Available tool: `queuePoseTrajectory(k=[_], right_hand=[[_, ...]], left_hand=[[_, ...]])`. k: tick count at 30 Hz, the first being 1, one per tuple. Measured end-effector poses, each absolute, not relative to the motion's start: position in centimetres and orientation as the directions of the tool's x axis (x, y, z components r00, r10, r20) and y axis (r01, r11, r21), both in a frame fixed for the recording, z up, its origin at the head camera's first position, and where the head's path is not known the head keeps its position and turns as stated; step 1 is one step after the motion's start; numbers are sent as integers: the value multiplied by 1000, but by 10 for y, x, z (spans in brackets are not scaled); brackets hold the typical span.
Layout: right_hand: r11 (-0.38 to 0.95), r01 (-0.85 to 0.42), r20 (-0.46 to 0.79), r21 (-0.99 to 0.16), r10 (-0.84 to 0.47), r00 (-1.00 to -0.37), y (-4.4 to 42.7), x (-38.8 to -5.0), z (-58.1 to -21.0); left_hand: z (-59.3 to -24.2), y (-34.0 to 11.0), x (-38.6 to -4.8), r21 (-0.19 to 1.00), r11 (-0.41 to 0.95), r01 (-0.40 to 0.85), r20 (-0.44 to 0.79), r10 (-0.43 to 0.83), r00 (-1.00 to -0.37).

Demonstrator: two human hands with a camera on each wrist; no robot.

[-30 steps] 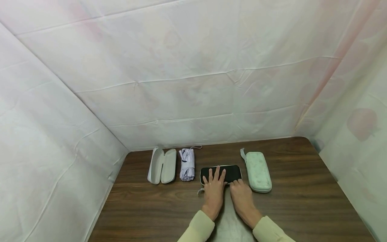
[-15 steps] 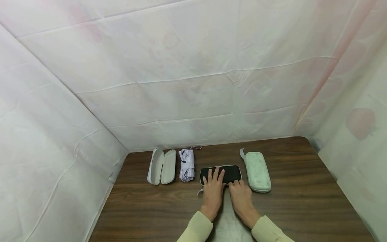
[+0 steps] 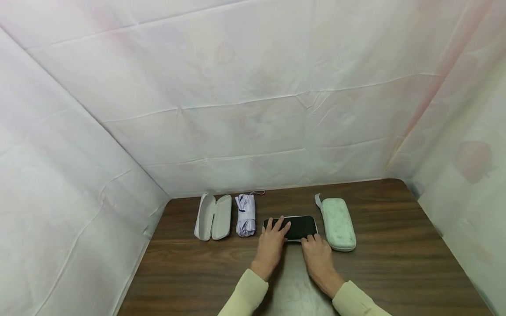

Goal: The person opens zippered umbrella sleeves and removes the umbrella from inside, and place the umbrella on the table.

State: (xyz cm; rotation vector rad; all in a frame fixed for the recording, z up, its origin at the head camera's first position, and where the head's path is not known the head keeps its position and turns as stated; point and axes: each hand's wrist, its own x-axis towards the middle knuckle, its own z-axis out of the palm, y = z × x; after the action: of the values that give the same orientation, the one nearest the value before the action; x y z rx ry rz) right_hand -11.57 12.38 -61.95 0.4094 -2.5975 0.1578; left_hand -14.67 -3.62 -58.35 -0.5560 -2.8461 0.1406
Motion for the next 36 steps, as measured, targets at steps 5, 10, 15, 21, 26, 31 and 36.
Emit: queuePoseTrajectory(k=[5, 10, 15, 21, 26, 31, 36], right_hand=[[946, -322, 485, -47, -260, -835, 120, -117, -619], [951, -306, 452, -47, -253, -855, 114, -119, -619], [957, -290, 399, -29, -255, -881, 104, -120, -619], [955, -294, 370, -38, -260, -892, 91, -119, -618], [955, -292, 389, -48, -251, -886, 87, -119, -617], [955, -293, 398, -39, -254, -881, 87, -119, -618], [955, -294, 422, -29, -255, -870, 87, -119, -619]], left_hand=[[-586, -32, -144, -121, 934, 335, 231, 354, -906], [-586, -29, -143, -124, 944, 306, 223, 327, -918], [-585, -27, -141, -120, 947, 297, 217, 317, -924], [-587, -26, -141, -111, 953, 281, 219, 299, -929], [-587, -26, -142, -128, 948, 291, 207, 313, -927], [-582, -29, -142, -140, 938, 318, 168, 339, -926], [-577, -32, -143, -130, 928, 348, 145, 365, -920]])
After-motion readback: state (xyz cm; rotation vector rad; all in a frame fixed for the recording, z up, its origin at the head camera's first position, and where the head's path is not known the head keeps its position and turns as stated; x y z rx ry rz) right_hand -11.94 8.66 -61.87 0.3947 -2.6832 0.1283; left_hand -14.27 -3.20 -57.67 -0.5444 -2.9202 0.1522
